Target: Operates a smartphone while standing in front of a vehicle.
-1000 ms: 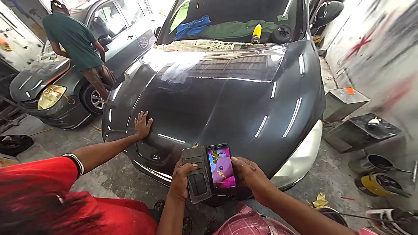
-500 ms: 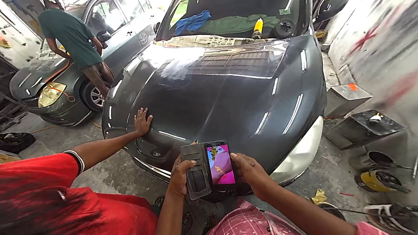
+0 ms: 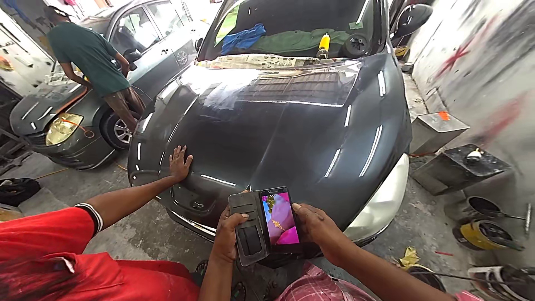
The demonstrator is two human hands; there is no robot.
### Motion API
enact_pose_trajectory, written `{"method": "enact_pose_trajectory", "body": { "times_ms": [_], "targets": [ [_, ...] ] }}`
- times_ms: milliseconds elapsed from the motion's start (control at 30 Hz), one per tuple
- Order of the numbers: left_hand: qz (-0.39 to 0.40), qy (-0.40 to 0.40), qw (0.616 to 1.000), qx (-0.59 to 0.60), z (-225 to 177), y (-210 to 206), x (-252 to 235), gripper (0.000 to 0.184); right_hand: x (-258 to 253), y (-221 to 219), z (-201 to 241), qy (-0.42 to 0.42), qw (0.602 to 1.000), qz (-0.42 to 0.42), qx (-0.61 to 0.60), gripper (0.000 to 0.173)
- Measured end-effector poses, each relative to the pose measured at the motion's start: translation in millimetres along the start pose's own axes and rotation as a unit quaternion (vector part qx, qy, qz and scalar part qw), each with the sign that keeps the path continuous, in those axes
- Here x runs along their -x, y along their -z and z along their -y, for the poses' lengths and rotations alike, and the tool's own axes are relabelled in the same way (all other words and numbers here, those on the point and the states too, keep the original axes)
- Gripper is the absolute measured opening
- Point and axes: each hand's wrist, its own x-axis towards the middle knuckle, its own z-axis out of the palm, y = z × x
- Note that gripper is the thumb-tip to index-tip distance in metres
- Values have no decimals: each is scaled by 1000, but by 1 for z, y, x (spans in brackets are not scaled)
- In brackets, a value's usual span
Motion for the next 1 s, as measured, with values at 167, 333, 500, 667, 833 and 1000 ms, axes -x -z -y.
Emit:
{"method": "enact_pose_trajectory", "body": {
  "times_ms": [167, 333, 500, 667, 833, 1000],
  "targets": [
    [3, 1, 1000, 10, 7, 6, -8, 40, 3, 0, 5, 3, 1000, 2, -11, 41],
    [12, -4, 1000, 8, 3, 2, -6, 40, 2, 2, 3, 7, 1000, 4, -9, 42],
    [-9, 0, 1000, -16, -8, -9, 2, 34, 0, 4, 1, 3, 1000, 2, -12, 42],
    [-38, 21, 999, -28, -30, -30, 20, 28, 0, 3, -1, -2, 1000, -5, -11, 42],
    [28, -5, 1000, -8, 3, -1, 2, 34, 2, 2, -4, -4, 1000, 3, -15, 44],
    [89, -6, 993, 78, 49, 32, -23, 54, 4, 8, -6, -9, 1000, 5, -24, 46]
  ]
}}
